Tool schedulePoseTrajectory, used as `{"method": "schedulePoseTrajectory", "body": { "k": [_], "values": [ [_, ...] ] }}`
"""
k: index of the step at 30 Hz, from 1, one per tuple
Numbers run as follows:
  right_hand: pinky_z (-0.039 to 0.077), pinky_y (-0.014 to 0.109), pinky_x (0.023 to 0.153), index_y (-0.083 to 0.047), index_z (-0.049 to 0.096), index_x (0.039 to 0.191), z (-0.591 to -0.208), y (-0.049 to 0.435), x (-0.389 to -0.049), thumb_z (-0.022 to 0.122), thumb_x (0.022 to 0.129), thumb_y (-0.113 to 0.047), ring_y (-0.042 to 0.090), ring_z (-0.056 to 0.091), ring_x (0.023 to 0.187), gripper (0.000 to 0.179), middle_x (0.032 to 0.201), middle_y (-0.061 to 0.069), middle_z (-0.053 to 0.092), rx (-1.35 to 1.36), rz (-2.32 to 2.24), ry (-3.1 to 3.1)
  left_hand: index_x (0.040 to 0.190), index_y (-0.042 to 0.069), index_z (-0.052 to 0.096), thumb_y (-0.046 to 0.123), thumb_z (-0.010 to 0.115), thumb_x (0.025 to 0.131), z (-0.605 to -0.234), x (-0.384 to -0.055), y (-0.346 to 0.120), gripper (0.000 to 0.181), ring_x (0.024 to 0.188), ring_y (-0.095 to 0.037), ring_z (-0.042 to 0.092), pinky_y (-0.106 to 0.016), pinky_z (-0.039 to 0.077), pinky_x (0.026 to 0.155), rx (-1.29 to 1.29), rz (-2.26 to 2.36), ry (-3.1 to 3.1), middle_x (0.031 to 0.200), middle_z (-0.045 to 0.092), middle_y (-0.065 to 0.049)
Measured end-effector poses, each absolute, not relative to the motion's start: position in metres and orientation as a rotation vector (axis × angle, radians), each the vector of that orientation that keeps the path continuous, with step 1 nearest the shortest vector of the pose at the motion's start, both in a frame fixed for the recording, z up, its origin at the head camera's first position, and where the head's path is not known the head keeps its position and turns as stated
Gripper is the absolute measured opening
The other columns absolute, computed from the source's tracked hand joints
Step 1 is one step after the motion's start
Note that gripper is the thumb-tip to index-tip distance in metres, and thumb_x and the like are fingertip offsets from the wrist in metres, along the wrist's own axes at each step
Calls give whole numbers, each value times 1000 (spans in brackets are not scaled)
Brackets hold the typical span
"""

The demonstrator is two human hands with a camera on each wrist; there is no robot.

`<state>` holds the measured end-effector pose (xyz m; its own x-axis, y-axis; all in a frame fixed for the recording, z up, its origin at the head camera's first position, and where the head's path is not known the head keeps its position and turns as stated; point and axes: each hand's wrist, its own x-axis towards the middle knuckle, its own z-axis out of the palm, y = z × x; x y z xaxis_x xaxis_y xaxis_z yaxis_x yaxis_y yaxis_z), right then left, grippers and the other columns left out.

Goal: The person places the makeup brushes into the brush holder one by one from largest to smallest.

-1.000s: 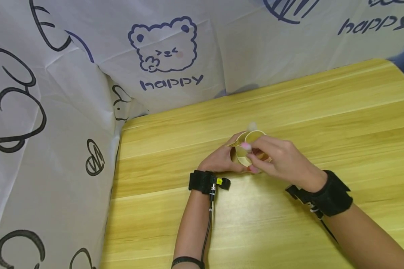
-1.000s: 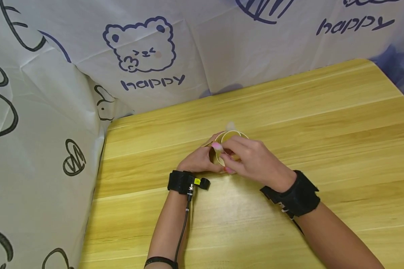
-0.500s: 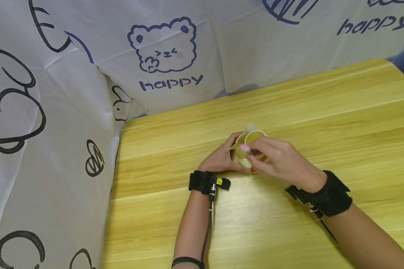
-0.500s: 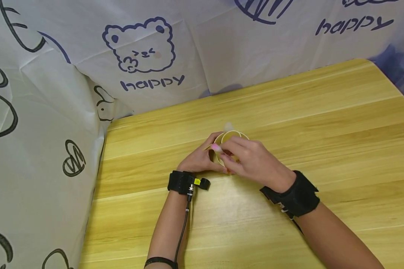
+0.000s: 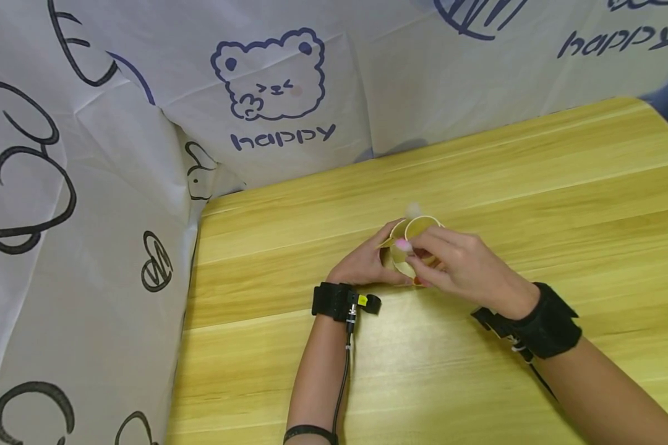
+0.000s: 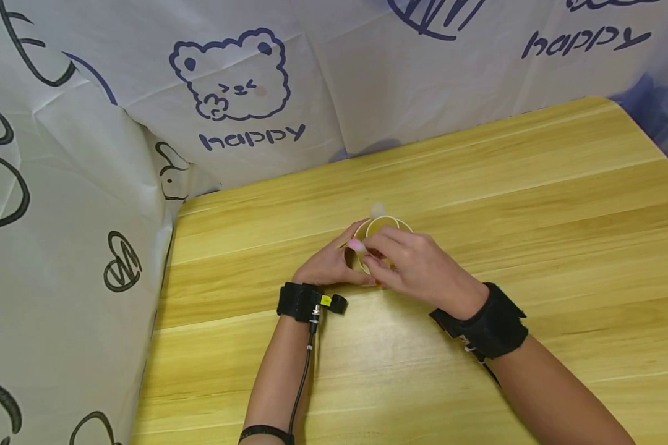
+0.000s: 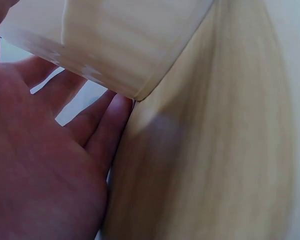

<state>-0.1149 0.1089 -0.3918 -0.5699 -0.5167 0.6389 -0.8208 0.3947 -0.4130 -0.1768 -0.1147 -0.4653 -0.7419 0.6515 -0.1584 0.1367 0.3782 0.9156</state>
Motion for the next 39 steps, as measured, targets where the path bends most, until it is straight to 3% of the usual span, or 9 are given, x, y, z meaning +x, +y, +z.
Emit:
{"method": "schedulePoseTrajectory", "body": {
  "k": [26,34,39],
  "values": [
    [60,25,60,-3,68,100,-393,108,-116,55,106,-29,16,75,77,30,89,7,69,1126,971,-2259,154,55,29,31,93,76,-465,-178,-114,103,142,-14,50,-48,36,123,695,1315,2179,152,52,11],
    [60,26,57,1,69,101,-390,111,-118,49,107,-36,18,74,73,42,88,10,71,1101,959,-2176,154,54,29,28,92,78,-465,-178,-114,103,133,-15,56,-44,45,115,691,1344,2144,152,51,8],
    [60,29,60,1,71,99,-387,114,-121,51,106,-33,18,73,72,40,84,9,72,1061,959,-2140,155,51,29,28,91,79,-466,-179,-115,101,131,-16,56,-40,45,114,692,1331,2157,154,51,4]
  ]
}}
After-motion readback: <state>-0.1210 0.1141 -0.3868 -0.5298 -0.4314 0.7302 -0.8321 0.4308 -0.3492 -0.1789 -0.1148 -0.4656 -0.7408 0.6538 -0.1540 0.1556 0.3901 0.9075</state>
